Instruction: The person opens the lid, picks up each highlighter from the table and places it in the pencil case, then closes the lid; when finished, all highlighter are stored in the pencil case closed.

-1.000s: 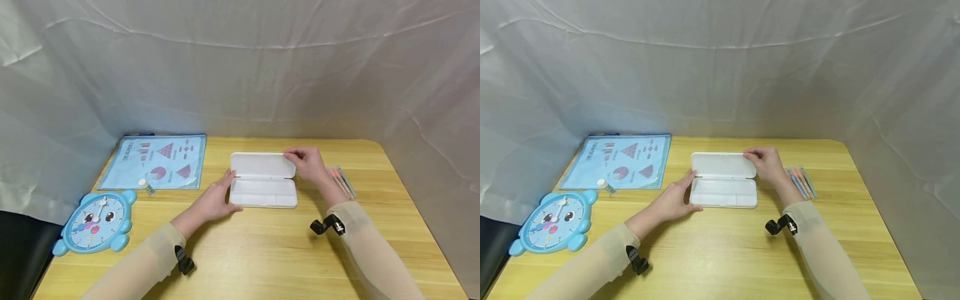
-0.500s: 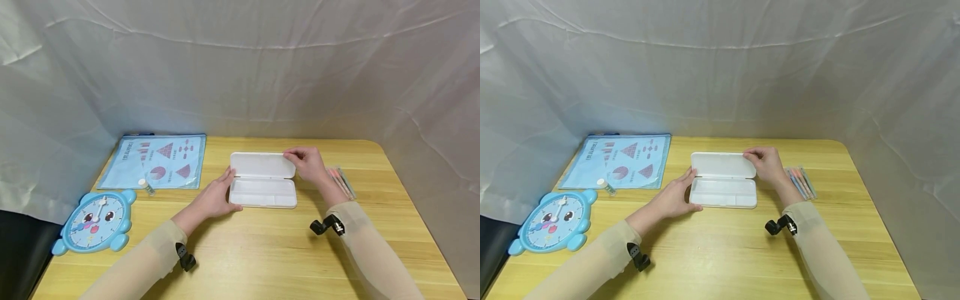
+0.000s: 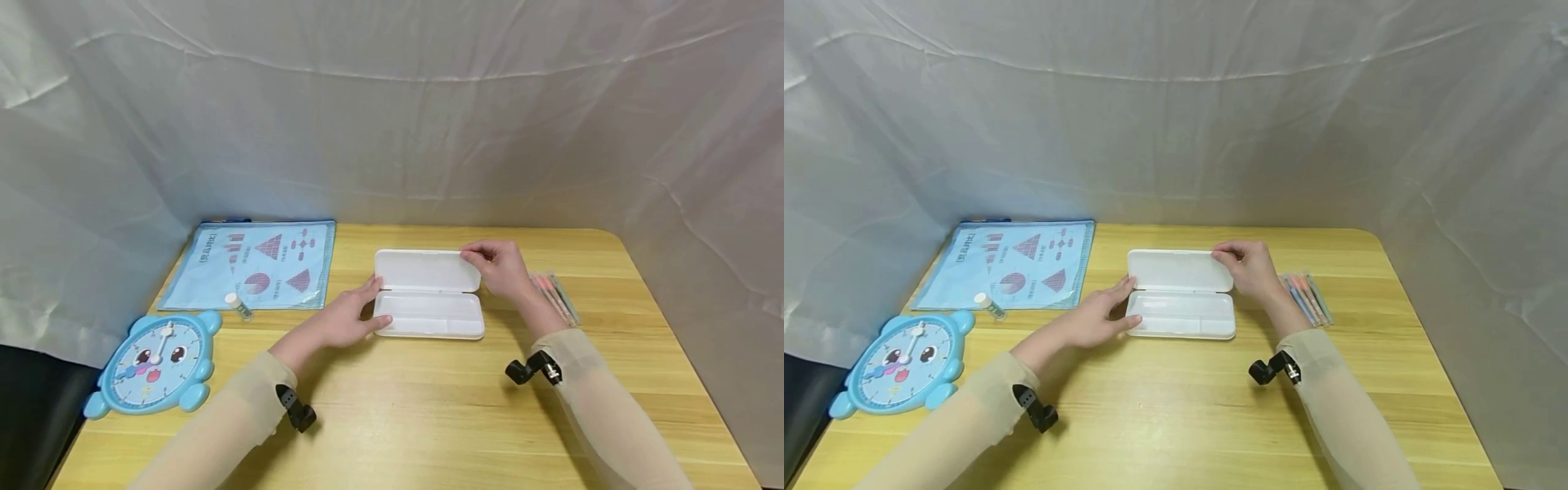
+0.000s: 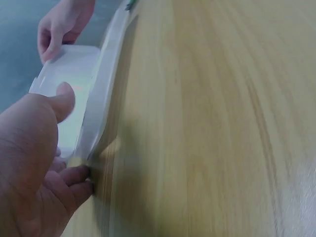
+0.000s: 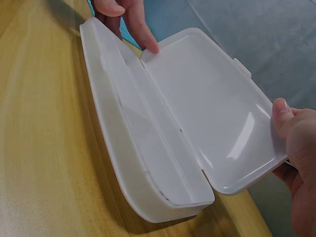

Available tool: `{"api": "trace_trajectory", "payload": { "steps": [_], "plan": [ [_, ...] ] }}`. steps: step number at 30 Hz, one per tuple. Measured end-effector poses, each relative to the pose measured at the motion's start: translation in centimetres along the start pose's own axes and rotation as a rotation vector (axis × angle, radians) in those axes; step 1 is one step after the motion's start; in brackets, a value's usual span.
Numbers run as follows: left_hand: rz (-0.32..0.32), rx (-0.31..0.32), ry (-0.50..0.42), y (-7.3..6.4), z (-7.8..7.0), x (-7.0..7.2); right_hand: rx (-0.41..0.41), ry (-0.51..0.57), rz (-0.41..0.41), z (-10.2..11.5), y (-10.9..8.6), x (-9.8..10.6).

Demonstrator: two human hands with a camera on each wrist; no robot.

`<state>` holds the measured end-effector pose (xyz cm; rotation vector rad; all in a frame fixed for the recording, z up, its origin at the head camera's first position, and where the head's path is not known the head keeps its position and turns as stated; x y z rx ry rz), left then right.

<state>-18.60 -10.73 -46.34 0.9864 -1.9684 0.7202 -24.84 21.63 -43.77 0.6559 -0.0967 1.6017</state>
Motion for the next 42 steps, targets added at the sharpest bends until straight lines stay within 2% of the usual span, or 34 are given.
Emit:
{"api": "trace_trajectory", "payload": {
  "steps": [4,15,24,29,35,42],
  "plan": [
    [-0.010,-0.028,-0.002,0.1,0.3,0.2,0.000,0.000,0.004,0.0,0.0,0.1],
    [-0.044,0.001,0.070,0.0,-0.1,0.1,-0.007,0.014,0.003,0.2,-0.1,0.4],
    [-0.045,-0.042,0.194,-0.2,0.1,-0.3,-0.003,0.020,0.016,0.1,-0.2,0.4],
    [-0.057,-0.054,0.207,-0.2,0.2,-0.4,-0.010,0.023,0.022,0.1,-0.3,0.5],
    [-0.044,-0.050,0.216,0.1,0.2,-0.3,-0.061,0.002,0.051,0.2,-0.3,0.6],
    [-0.023,-0.034,0.230,0.2,0.1,0.1,-0.065,-0.032,0.080,1.0,-0.3,1.6]
  ]
}}
Point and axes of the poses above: each hand's wrist, its own y-axis towards the middle knuckle, its own x-axis out of the back of the hand, z = x × y, the point moved 2 cm from there along y, towards the middle knuckle, and after that the axes turned 4 degrees about y, right-handed, at the moved point
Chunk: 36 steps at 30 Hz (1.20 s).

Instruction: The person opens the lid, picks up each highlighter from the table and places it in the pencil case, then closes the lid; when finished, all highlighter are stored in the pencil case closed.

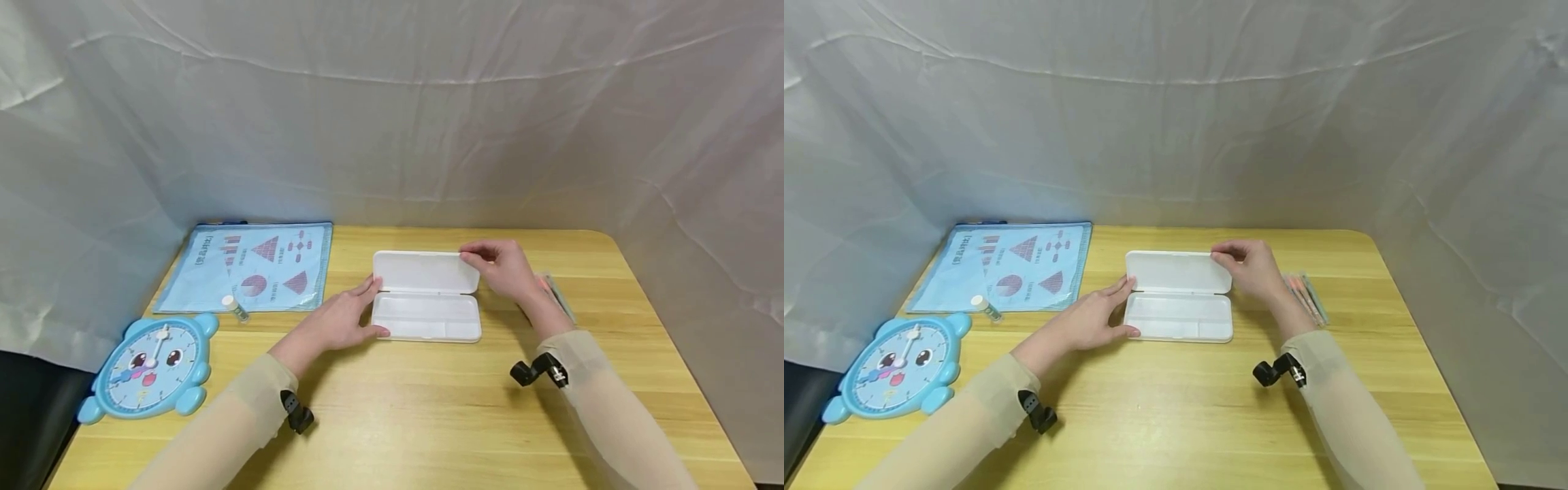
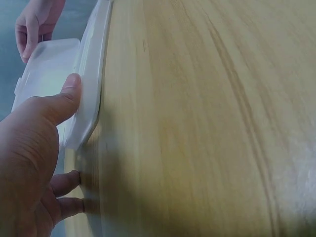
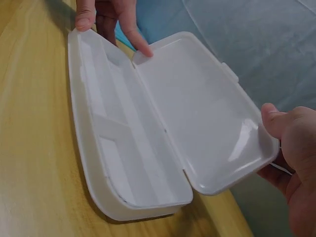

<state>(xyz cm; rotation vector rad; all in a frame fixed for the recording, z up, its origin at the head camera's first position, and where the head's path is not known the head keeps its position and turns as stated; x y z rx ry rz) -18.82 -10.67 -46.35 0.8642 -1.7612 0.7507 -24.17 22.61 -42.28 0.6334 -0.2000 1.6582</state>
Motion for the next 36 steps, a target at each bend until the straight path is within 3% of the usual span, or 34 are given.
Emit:
{"api": "trace_trajectory", "payload": {
  "steps": [7,20,25,36],
  "plan": [
    [0.001,0.007,-0.003,0.1,0.2,-0.1,-0.014,0.004,0.000,0.5,-1.2,1.9],
    [-0.013,0.005,-0.005,0.0,0.4,0.0,0.123,0.055,-0.078,1.6,-4.8,5.3],
    [-0.010,0.010,-0.004,0.0,0.4,0.1,0.140,0.080,-0.087,1.5,-6.3,6.1],
    [-0.011,0.000,0.001,0.1,0.3,-0.1,0.061,0.026,-0.108,0.0,-10.0,6.6]
  ]
}}
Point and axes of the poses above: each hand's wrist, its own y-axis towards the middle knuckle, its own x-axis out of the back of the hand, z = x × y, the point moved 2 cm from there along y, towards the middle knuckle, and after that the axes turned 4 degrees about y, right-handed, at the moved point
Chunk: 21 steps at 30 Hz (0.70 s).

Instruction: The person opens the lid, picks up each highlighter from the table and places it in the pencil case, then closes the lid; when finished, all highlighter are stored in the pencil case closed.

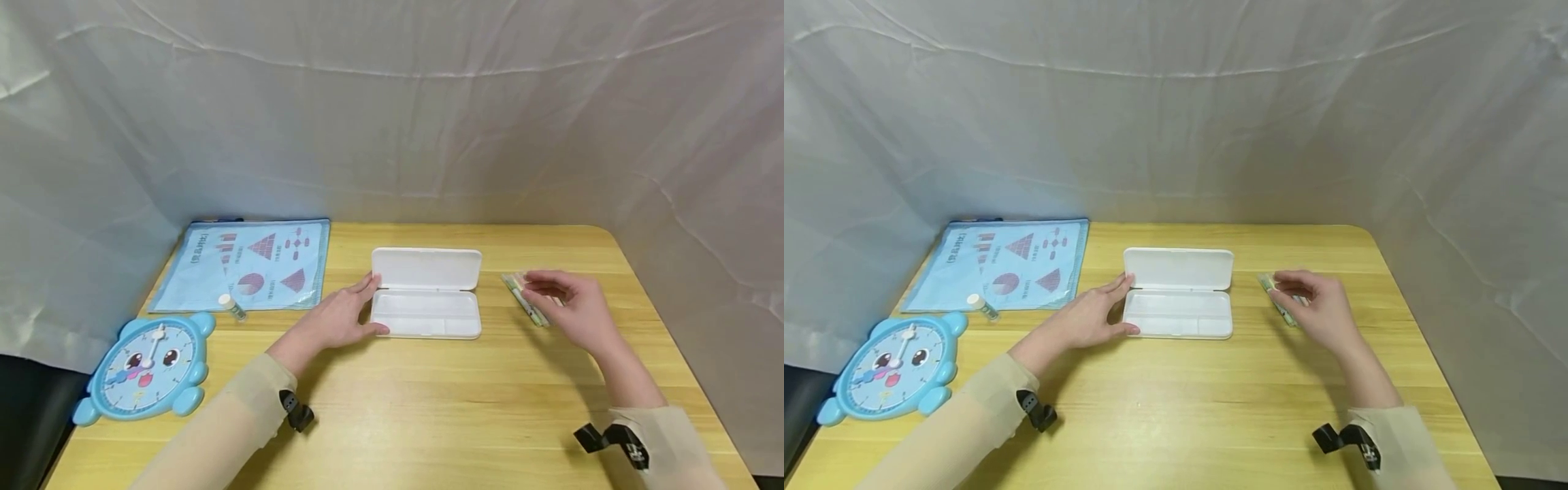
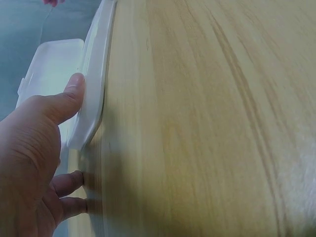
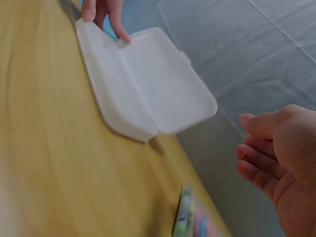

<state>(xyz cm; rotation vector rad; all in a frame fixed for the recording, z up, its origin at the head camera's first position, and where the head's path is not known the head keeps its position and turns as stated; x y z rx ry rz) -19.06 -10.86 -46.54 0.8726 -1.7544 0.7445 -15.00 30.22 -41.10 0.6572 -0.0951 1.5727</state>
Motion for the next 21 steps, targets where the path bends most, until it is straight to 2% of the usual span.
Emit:
{"api": "trace_trajectory", "payload": {
  "steps": [6,11,21],
  "plan": [
    [-0.003,0.000,-0.006,0.0,-0.1,0.0,-0.037,-0.152,0.010,-1.9,-1.4,0.2],
    [-0.010,-0.008,-0.017,-0.1,-0.1,0.2,-0.101,-0.237,0.031,-3.3,-2.1,-0.3],
    [-0.001,-0.004,-0.016,0.0,-0.1,0.1,-0.123,-0.441,0.035,-3.9,-2.1,-1.6]
  ]
}}
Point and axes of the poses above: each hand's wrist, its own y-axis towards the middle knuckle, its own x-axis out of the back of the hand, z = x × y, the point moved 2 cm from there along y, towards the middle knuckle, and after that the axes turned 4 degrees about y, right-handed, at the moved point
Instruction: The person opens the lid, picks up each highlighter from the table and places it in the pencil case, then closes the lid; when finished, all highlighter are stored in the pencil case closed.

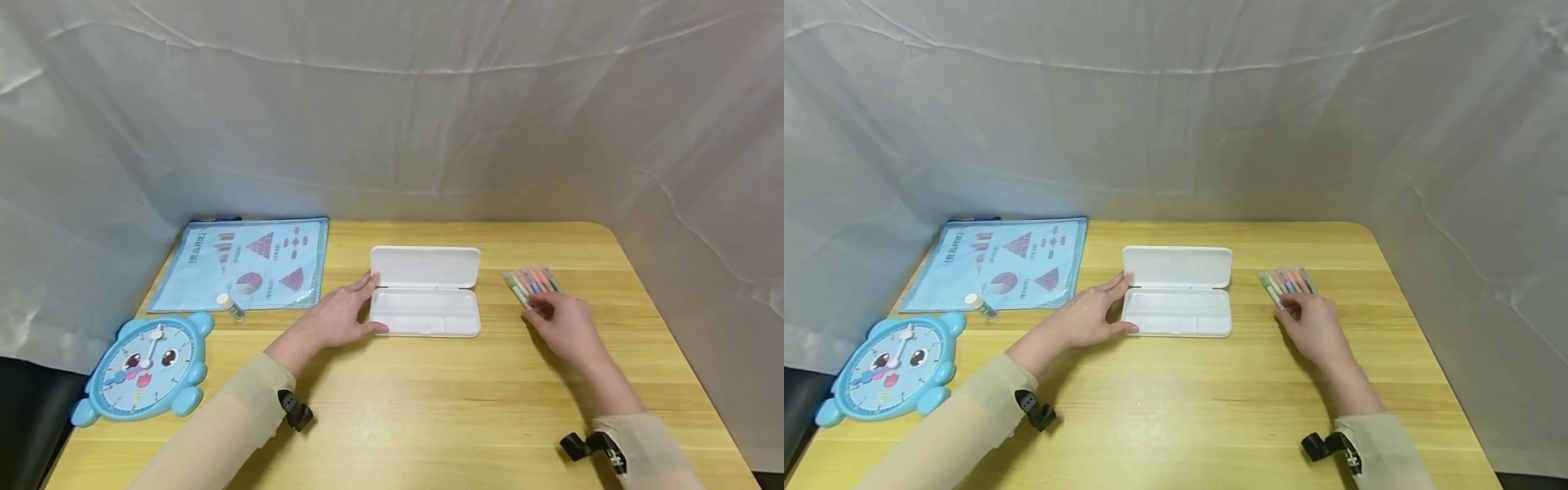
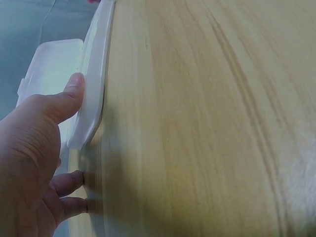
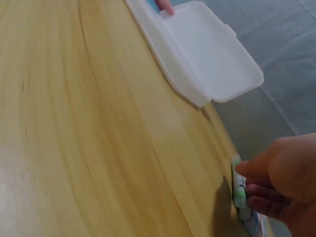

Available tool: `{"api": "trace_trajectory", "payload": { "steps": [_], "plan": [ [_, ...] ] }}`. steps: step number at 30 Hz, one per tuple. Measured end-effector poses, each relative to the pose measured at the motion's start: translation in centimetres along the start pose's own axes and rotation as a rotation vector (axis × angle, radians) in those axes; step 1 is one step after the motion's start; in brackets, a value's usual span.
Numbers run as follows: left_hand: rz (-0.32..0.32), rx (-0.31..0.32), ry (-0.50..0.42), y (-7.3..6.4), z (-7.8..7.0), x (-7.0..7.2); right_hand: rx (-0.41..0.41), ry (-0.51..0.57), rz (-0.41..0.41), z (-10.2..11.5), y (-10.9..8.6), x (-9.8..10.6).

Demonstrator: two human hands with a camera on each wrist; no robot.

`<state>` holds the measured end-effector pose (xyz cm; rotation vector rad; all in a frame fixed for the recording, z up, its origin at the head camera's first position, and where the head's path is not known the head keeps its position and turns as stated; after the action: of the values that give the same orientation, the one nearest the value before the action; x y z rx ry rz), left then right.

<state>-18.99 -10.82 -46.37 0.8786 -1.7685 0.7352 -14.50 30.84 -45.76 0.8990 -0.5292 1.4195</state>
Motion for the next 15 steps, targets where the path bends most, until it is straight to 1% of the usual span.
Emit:
{"api": "trace_trajectory", "payload": {
  "steps": [3,10,15],
  "plan": [
    [0.000,0.001,-0.001,0.01,0.03,-0.01,-0.009,-0.018,0.009,0.18,0.24,-0.26],
    [0.005,0.003,-0.001,0.06,-0.02,-0.01,-0.037,-0.032,0.102,0.55,0.43,-0.77],
    [0.007,0.006,-0.001,0.07,-0.02,0.00,-0.060,-0.032,0.121,0.72,0.47,-0.86]
  ]
}}
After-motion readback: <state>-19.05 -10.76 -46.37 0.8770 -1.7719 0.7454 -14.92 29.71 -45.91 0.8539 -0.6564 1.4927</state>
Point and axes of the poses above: each hand's wrist, its own y-axis towards the middle knuckle, its own x-axis out of the back of the hand, z = x × y, the point moved 2 cm from there along y, towards the middle knuckle, and after that the axes turned 4 degrees about y, right-handed, at the moved point
